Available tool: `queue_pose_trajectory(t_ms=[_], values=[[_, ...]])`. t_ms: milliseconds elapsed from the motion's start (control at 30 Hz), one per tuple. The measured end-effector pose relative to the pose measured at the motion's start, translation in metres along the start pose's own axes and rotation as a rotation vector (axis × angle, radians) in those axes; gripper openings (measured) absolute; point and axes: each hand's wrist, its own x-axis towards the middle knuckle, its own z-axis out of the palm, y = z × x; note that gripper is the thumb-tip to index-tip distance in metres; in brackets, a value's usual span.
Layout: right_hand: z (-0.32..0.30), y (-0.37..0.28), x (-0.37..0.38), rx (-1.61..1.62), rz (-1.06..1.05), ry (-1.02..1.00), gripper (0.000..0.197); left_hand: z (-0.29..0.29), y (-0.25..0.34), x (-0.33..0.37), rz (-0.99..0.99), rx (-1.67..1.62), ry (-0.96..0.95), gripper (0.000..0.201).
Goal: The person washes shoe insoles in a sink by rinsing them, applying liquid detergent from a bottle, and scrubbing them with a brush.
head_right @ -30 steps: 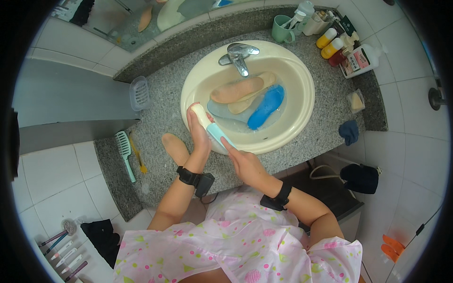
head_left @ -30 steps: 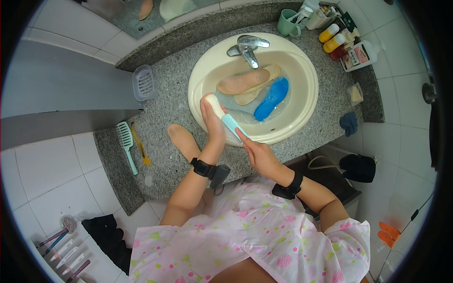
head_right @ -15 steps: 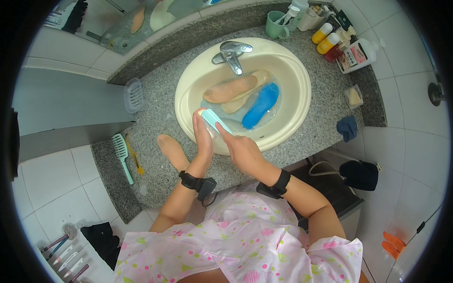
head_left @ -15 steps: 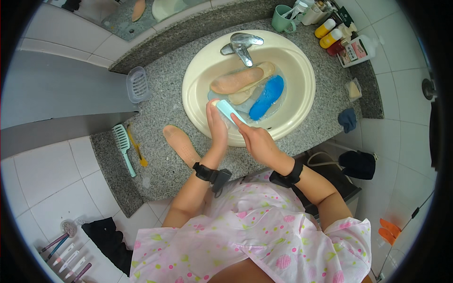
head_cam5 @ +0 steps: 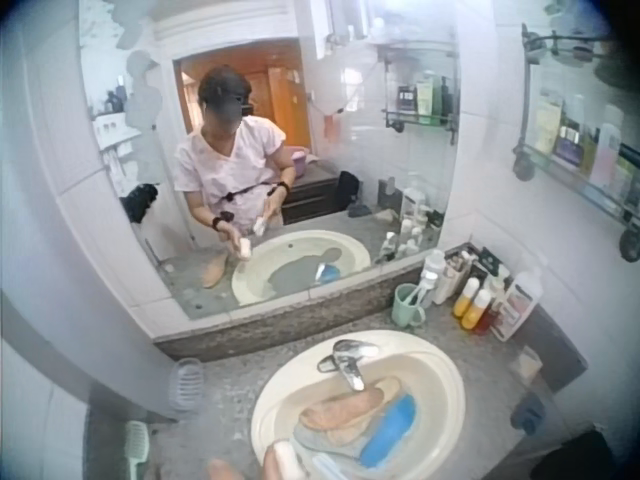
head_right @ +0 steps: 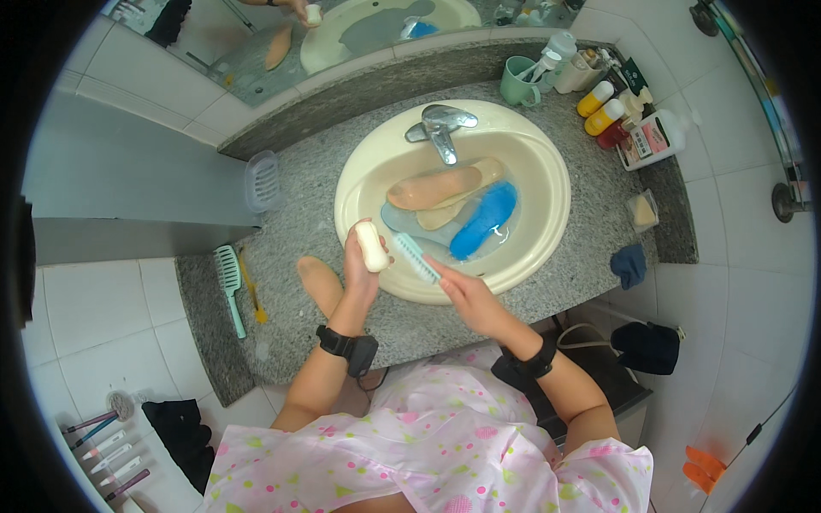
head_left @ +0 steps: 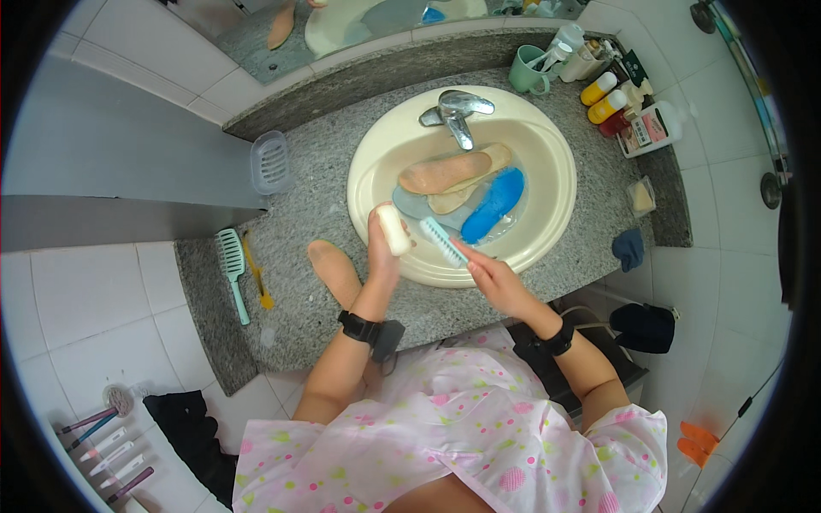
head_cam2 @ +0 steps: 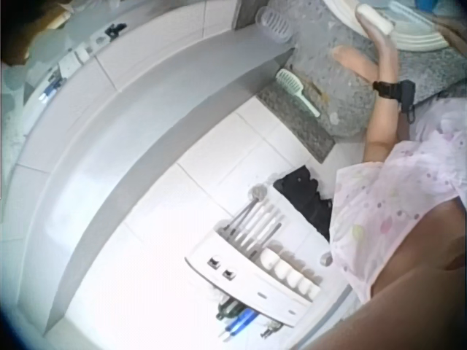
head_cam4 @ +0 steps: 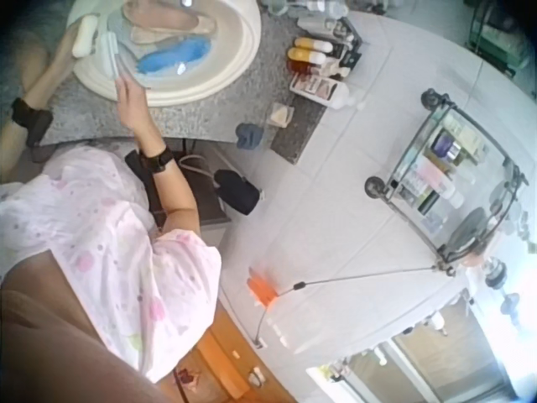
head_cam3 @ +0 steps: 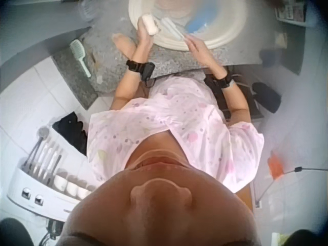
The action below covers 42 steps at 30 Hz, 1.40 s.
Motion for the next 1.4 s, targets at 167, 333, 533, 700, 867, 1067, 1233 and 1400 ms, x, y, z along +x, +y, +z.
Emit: queue_pose_trajectory(t_ms=[167,333,533,700,867,1067,1233,1400], values=[[0.018,-0.044,-0.003,-0.341,0.236,-0.142,0.051,0.011,-0.002,-0.003,0.053,-0.191,-0.061,0.04],[0.031,-0.038,-0.004,-0.411,0.059,-0.035,0.053,0.019,0.001,-0.012,0.086,-0.205,-0.091,0.041],[0.037,-0.043,0.001,-0.441,0.126,-0.037,0.054,0.018,-0.005,-0.021,0.097,-0.179,-0.135,0.039],[0.041,-0.037,0.007,-0.48,0.129,-0.021,0.054,0.021,-0.006,-0.027,0.103,-0.143,-0.109,0.038],[0.044,-0.029,0.018,-0.483,0.107,0.01,0.054,0.015,-0.01,-0.023,0.094,-0.079,-0.167,0.039],[0.035,0.03,0.042,-0.308,-0.273,0.211,0.046,0.011,-0.019,-0.02,0.035,-0.099,-0.066,0.039],[0.003,0.004,0.03,0.217,0.314,0.029,0.043,-0.012,-0.023,-0.014,-0.083,-0.231,-0.129,0.045],[0.021,-0.021,0.001,-0.284,0.216,-0.15,0.048,-0.004,-0.014,-0.018,-0.003,-0.184,-0.103,0.044]])
